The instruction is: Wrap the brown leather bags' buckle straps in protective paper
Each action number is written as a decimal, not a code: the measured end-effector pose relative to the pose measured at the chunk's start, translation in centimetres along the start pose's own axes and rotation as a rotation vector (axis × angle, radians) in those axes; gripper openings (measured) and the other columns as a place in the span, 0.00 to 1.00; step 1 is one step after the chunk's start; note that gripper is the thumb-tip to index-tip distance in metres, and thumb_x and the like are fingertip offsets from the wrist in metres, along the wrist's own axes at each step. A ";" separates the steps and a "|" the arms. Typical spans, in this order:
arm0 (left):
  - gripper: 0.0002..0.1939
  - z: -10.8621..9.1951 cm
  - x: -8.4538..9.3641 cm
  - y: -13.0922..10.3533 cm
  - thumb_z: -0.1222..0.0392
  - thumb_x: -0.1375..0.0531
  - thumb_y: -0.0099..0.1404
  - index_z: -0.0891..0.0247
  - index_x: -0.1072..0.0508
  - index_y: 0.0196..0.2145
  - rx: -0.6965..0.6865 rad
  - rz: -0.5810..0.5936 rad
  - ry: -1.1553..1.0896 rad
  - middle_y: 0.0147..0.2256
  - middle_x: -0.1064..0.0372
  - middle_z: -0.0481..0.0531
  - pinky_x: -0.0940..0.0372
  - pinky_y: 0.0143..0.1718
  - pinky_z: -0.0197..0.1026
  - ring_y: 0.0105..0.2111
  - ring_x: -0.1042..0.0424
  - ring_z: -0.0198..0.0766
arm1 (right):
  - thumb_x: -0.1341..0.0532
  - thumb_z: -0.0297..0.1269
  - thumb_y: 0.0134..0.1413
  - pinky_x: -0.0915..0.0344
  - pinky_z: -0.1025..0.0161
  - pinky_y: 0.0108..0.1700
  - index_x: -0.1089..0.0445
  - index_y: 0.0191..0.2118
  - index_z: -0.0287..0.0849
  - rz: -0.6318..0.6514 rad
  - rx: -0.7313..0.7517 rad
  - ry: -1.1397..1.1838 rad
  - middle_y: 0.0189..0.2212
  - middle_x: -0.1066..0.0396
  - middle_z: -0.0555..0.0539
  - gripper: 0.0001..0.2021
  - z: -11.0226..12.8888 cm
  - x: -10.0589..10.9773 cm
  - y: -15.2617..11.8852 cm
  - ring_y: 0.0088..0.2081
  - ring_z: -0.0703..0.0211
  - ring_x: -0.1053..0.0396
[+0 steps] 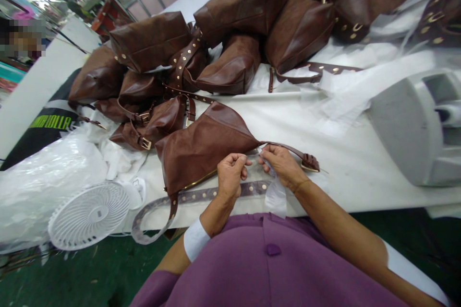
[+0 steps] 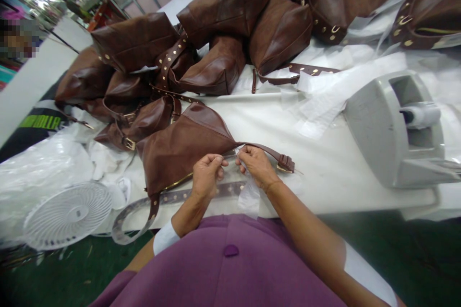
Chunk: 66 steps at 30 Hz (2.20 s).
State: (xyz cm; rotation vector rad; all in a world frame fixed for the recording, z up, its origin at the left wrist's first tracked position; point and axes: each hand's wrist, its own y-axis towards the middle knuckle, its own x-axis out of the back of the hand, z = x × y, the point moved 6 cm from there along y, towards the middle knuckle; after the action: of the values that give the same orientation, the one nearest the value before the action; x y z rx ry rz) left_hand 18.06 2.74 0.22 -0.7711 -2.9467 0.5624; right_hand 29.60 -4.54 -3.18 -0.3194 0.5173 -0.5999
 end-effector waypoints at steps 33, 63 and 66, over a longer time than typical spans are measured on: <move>0.07 -6.9 0.1 -2.3 0.70 0.45 0.62 0.62 0.29 0.34 -1.383 0.404 0.926 0.36 0.27 0.54 0.38 0.34 0.40 0.34 0.31 0.35 | 0.36 0.33 0.38 0.50 0.71 0.16 0.37 0.23 0.39 -0.053 -0.075 0.261 0.17 0.35 0.52 0.08 0.6 -0.6 -0.7 0.14 0.72 0.46; 0.05 -6.2 -15.6 4.6 0.66 0.37 0.45 0.64 0.24 0.25 -0.802 1.354 1.255 0.30 0.28 0.51 0.44 0.30 0.39 0.29 0.35 0.38 | 0.47 0.30 0.58 0.43 0.64 0.33 0.34 0.27 0.41 -0.483 0.732 -1.461 0.38 0.36 0.42 0.10 4.2 -1.5 -7.1 0.32 0.60 0.38; 0.07 -5.2 -16.7 3.9 0.72 0.36 0.41 0.63 0.24 0.21 -0.689 1.510 1.278 0.19 0.33 0.46 0.45 0.25 0.38 0.21 0.39 0.34 | 0.49 0.27 0.58 0.42 0.63 0.36 0.33 0.28 0.40 -0.404 0.749 -1.526 0.38 0.33 0.42 0.11 3.7 -2.2 -7.1 0.34 0.59 0.37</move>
State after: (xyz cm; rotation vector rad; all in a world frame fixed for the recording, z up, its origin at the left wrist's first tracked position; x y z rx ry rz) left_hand 35.17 -0.34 4.48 -2.1466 -0.9413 -0.7796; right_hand 26.86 -8.25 3.73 -0.0861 -1.2485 -0.7138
